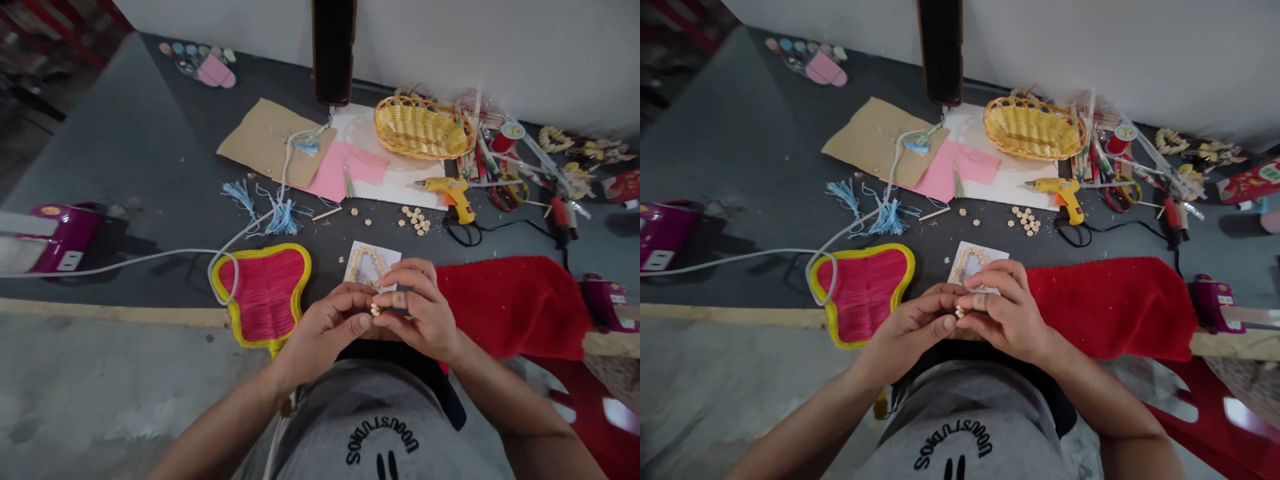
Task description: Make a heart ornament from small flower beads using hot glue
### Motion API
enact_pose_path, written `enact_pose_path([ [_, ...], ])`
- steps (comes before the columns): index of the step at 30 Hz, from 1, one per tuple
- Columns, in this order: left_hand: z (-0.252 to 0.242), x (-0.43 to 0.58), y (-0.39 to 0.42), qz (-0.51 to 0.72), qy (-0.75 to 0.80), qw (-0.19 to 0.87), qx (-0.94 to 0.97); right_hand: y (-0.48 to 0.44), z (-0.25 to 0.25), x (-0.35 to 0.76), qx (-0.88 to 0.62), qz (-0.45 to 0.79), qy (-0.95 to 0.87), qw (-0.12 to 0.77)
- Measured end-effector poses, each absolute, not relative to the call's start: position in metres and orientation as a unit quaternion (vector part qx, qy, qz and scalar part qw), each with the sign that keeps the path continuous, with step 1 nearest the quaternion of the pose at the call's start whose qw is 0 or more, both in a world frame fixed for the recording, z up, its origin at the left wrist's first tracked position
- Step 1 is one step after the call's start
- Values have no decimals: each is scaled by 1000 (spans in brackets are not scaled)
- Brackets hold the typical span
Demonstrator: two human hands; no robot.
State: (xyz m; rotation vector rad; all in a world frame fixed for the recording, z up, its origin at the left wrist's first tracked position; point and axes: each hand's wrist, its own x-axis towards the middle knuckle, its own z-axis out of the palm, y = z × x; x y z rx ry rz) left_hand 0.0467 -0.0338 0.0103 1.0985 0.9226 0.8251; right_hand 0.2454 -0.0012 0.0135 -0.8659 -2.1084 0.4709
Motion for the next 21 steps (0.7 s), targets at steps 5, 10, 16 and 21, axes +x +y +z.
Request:
enact_pose_path([
  [5, 6, 63, -40, 389, 383, 752, 369, -4, 17, 253, -340, 193, -829, 399],
  [10, 5, 72, -41, 377, 411, 750, 354, -6, 25, 262, -319, 193, -840, 394],
  [16, 3, 72, -40, 342, 423, 717, 436, 65, 27, 334, -501, 63, -799, 328],
  [21, 6, 72, -40, 320, 414, 712, 468, 144, 4, 389, -702, 107, -686, 159],
])
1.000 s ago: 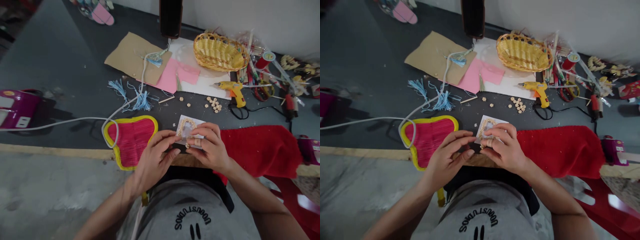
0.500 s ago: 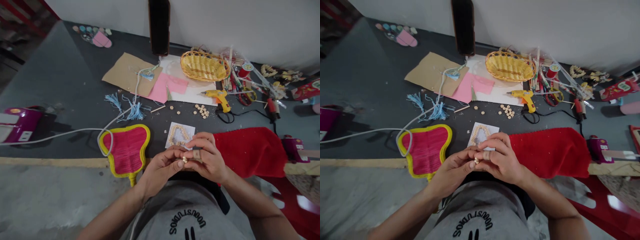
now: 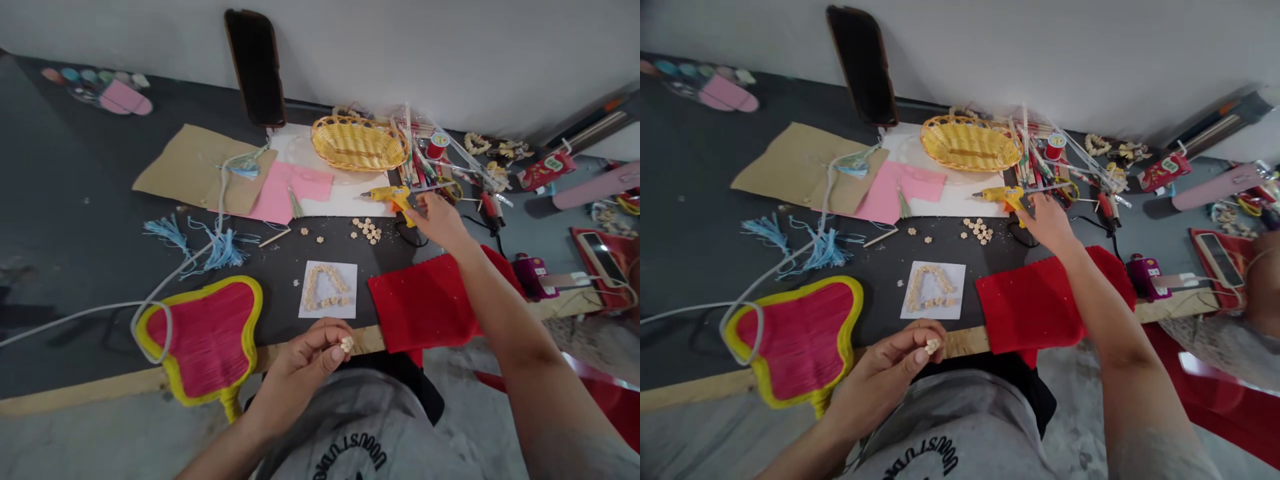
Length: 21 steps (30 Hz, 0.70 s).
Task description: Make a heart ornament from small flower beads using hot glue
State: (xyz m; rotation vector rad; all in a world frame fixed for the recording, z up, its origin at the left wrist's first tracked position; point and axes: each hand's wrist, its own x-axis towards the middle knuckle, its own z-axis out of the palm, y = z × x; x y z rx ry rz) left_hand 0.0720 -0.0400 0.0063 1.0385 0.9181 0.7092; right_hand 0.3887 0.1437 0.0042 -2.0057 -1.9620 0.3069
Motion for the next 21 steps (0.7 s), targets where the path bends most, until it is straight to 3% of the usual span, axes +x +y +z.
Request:
enact_pose_path([
  [4, 11, 71, -38, 309, 413, 702, 490, 166, -5, 390, -721, 180, -656, 132],
  [14, 10, 68, -33, 303, 425, 708, 475, 159, 6, 394, -707, 321, -588, 227],
  [18, 10, 67, -27, 304, 426, 705, 478, 130, 28, 392, -641, 419, -557, 321],
  [21, 8, 66, -24, 306, 425, 709, 472, 101, 43, 386, -561, 500, -597, 283],
])
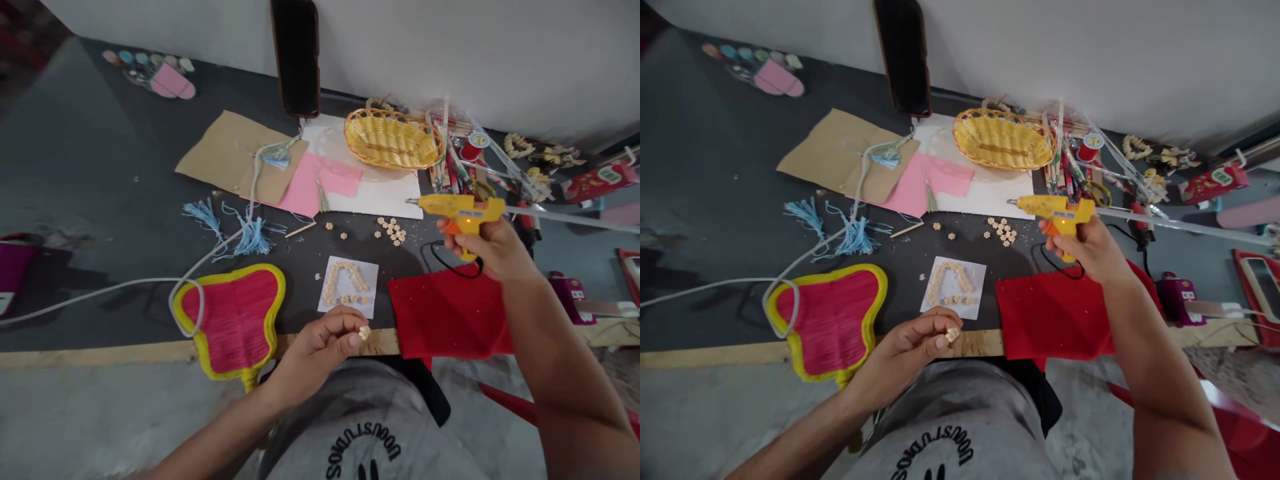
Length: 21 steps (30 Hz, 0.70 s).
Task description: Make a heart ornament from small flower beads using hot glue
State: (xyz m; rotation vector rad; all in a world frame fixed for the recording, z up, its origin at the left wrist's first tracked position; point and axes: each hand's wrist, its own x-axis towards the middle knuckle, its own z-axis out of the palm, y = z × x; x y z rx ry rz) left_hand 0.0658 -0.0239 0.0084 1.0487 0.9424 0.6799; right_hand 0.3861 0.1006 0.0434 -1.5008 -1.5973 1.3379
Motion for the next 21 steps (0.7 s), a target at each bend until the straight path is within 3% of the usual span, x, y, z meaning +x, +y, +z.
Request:
enact_pose_path([
  [7, 6, 58, -14, 317, 429, 690, 490, 37, 55, 369, -419, 579, -650, 257],
  [11, 6, 54, -11, 317, 424, 677, 511, 26, 56, 364, -401, 553, -701, 204],
  [21, 8, 54, -11, 320, 412, 652, 550, 30, 58, 348, -349, 473, -788, 182],
])
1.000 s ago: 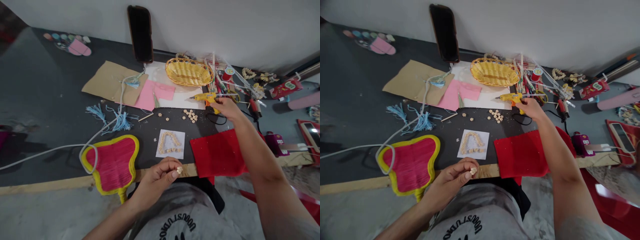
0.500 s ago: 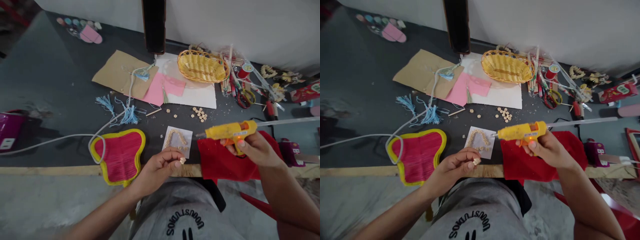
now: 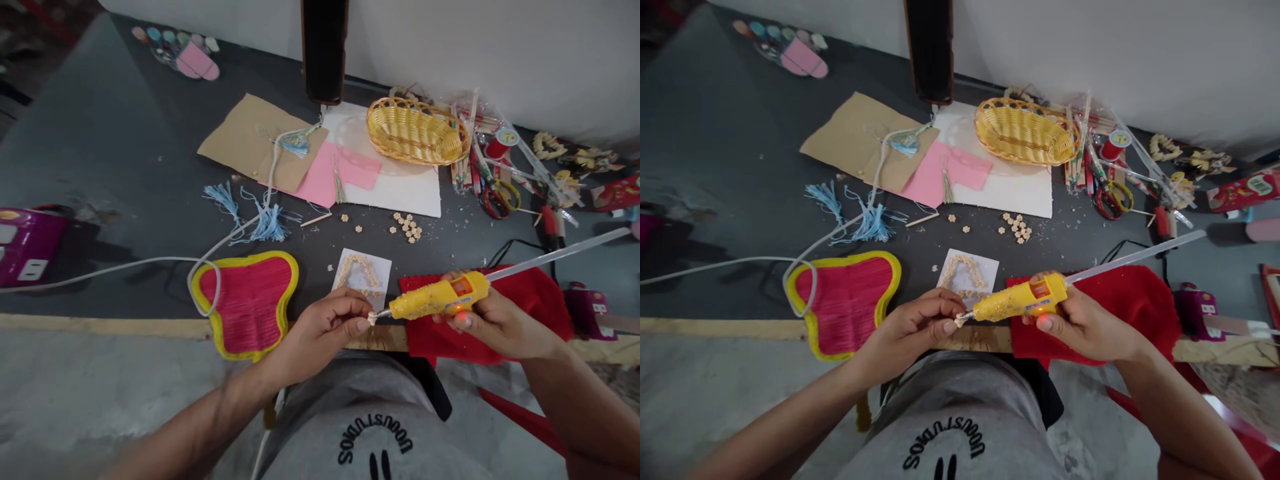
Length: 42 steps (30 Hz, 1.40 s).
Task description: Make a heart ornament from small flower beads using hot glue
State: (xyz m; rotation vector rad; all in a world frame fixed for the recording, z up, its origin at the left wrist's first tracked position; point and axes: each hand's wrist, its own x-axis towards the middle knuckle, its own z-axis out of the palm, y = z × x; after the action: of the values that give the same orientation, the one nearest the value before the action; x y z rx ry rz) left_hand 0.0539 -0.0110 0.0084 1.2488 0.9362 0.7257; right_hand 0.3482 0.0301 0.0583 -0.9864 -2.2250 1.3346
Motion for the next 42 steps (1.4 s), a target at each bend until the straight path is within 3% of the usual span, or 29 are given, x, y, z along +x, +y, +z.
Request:
enact_pose_path([
  [30, 7, 55, -14, 321, 410, 621, 585, 28, 60, 346, -355, 448, -807, 147],
  [42, 9, 56, -16, 309, 420, 660, 541, 26, 61, 349, -357, 454, -800, 164],
])
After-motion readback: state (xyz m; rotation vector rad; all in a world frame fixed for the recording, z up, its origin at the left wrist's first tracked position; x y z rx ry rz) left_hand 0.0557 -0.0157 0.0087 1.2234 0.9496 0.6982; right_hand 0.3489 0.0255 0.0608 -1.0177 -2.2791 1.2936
